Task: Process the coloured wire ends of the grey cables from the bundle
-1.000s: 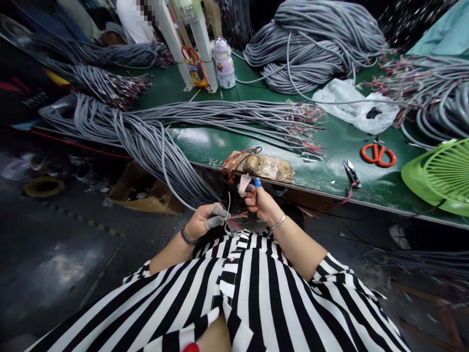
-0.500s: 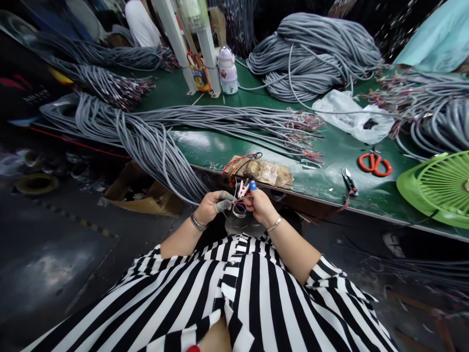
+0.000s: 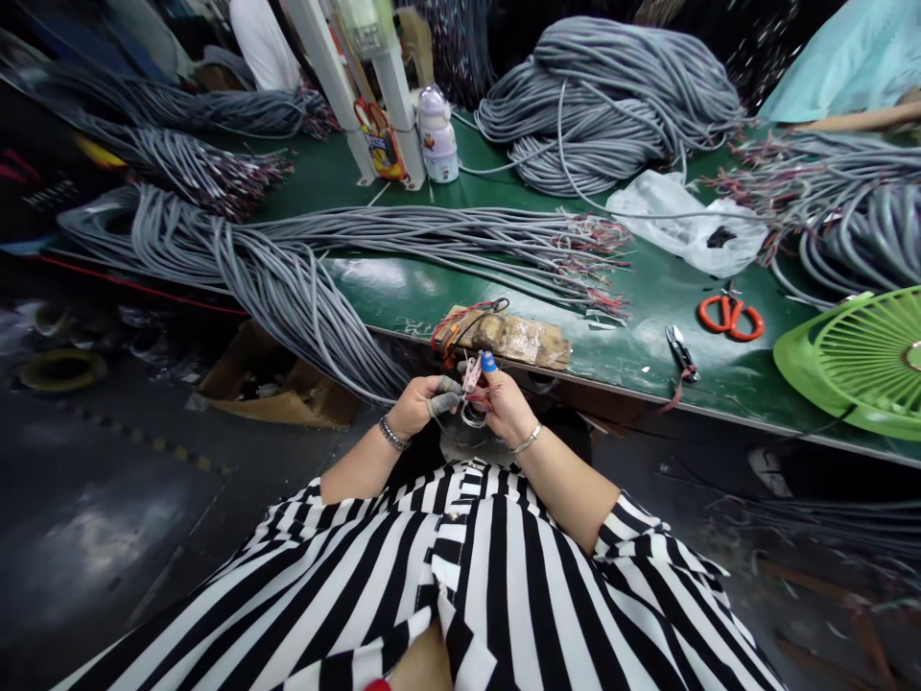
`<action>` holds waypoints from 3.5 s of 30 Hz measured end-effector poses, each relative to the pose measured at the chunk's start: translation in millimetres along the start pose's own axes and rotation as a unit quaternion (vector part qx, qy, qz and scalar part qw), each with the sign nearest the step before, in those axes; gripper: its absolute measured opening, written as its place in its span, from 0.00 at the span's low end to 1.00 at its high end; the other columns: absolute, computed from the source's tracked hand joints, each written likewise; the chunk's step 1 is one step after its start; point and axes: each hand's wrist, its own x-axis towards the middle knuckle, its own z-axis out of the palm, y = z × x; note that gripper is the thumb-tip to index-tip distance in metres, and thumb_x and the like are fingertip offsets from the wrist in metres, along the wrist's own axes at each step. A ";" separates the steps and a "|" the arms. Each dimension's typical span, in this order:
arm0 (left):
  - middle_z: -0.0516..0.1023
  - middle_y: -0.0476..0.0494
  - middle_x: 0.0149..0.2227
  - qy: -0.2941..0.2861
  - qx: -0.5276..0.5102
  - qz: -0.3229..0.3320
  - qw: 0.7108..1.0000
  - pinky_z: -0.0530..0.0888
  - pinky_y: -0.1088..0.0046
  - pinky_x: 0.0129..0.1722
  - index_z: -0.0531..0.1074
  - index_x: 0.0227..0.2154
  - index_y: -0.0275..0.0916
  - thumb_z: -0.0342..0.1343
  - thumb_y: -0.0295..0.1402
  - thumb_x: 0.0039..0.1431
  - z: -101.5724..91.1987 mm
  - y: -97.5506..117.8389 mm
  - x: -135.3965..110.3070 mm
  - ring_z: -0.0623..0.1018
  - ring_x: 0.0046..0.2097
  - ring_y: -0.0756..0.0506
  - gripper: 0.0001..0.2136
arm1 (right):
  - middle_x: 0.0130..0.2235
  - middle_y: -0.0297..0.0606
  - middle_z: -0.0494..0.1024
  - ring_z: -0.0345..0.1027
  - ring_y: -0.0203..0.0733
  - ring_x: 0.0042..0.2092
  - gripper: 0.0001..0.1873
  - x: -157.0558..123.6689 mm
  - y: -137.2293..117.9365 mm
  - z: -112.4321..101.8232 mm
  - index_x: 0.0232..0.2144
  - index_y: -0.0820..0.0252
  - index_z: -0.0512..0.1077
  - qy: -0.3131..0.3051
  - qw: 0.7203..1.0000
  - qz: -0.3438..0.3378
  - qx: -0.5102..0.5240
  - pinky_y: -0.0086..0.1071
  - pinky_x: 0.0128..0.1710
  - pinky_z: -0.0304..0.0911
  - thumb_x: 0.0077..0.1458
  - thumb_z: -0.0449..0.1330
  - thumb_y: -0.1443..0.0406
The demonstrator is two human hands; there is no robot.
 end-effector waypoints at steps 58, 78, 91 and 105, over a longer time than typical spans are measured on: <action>0.75 0.41 0.20 -0.322 0.060 -0.045 0.944 0.69 0.75 0.25 0.76 0.29 0.32 0.54 0.54 0.58 -20.9 45.2 -33.1 0.72 0.22 0.50 0.25 | 0.28 0.37 0.71 0.63 0.36 0.30 0.18 -43.6 -62.1 -57.9 0.29 0.61 0.75 -0.297 0.801 -0.228 -0.466 0.31 0.32 0.60 0.58 0.59 0.52; 0.79 0.42 0.27 0.109 0.482 0.267 0.827 0.72 0.70 0.31 0.77 0.36 0.36 0.52 0.35 0.64 2.8 14.6 -25.4 0.75 0.29 0.47 0.10 | 0.17 0.25 0.57 0.42 0.26 0.18 0.27 -3.5 -3.5 -19.2 0.25 0.61 0.67 -0.066 0.993 -0.008 -0.096 0.22 0.15 0.34 0.45 0.65 0.43; 0.78 0.42 0.25 0.114 0.486 0.258 0.828 0.72 0.69 0.30 0.76 0.30 0.37 0.51 0.37 0.64 6.8 2.6 -21.7 0.75 0.28 0.47 0.12 | 0.19 0.30 0.67 0.48 0.25 0.18 0.26 2.1 -6.8 -4.2 0.23 0.62 0.70 -0.007 1.000 -0.015 -0.015 0.23 0.13 0.36 0.41 0.69 0.45; 0.76 0.43 0.24 0.109 0.487 0.256 0.828 0.70 0.71 0.29 0.75 0.28 0.37 0.52 0.38 0.64 8.2 -0.1 -24.0 0.73 0.27 0.48 0.13 | 0.20 0.28 0.65 0.44 0.24 0.18 0.29 -2.4 -2.4 -7.6 0.26 0.62 0.69 -0.022 1.000 0.007 0.009 0.22 0.14 0.35 0.41 0.68 0.42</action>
